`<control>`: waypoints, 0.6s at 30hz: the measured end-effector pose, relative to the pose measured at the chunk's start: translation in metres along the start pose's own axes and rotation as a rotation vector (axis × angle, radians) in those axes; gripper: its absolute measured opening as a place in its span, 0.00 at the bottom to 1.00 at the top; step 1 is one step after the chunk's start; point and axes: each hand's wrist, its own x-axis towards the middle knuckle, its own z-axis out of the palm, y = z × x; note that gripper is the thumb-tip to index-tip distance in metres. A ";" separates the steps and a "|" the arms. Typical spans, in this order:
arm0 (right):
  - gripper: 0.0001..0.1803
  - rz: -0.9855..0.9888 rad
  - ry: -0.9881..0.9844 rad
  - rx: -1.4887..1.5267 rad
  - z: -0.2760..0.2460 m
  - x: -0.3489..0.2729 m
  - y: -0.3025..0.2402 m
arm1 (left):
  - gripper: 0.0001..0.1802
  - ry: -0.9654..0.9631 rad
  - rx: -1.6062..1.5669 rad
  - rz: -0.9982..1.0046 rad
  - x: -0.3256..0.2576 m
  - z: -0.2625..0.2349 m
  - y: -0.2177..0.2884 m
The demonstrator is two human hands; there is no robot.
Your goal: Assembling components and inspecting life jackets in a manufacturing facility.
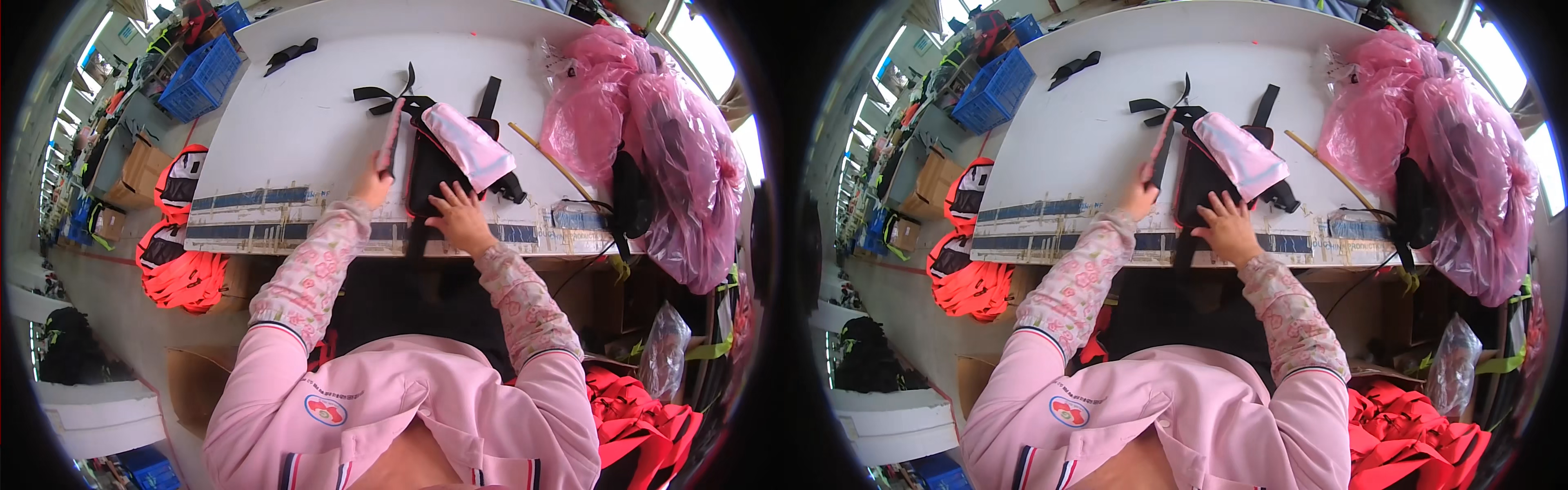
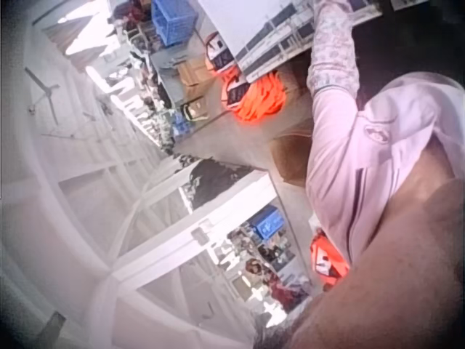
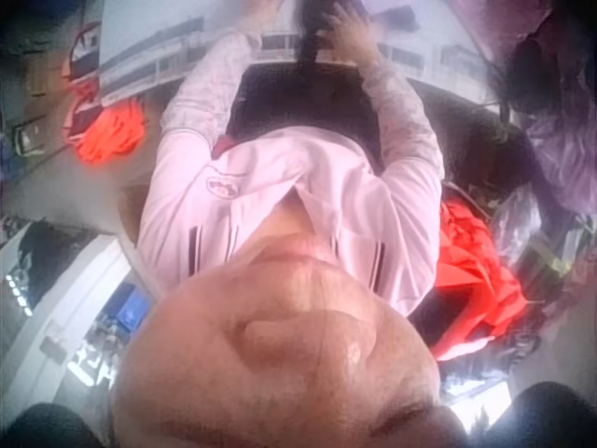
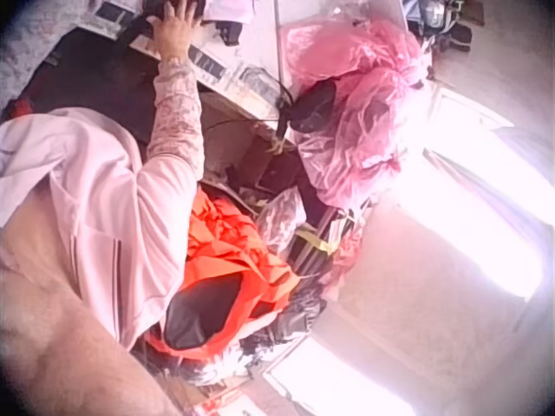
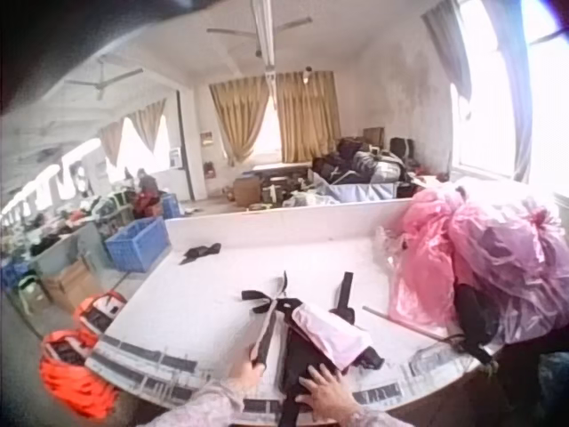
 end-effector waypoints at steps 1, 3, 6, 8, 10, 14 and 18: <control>0.28 0.010 0.009 0.010 -0.003 0.002 0.013 | 0.33 0.002 0.004 -0.001 -0.005 -0.009 -0.001; 0.24 0.071 0.011 -0.009 -0.012 0.005 0.046 | 0.26 0.005 -0.863 -0.222 -0.024 -0.024 0.000; 0.25 0.254 0.009 -0.210 -0.039 0.003 0.061 | 0.21 -0.248 -1.479 -0.400 -0.067 -0.027 0.027; 0.27 0.078 0.159 0.219 -0.058 0.015 0.022 | 0.21 -0.253 -1.506 -0.500 -0.100 -0.015 0.020; 0.34 0.127 -0.098 0.706 -0.079 0.012 -0.046 | 0.21 -0.426 -1.427 -0.646 -0.127 -0.013 0.002; 0.41 0.047 -0.011 0.563 -0.015 -0.008 -0.096 | 0.18 -0.211 -1.267 -0.620 -0.156 -0.007 0.008; 0.24 0.143 0.025 0.800 0.011 -0.018 -0.082 | 0.16 -0.102 -0.925 -0.580 -0.150 -0.006 -0.010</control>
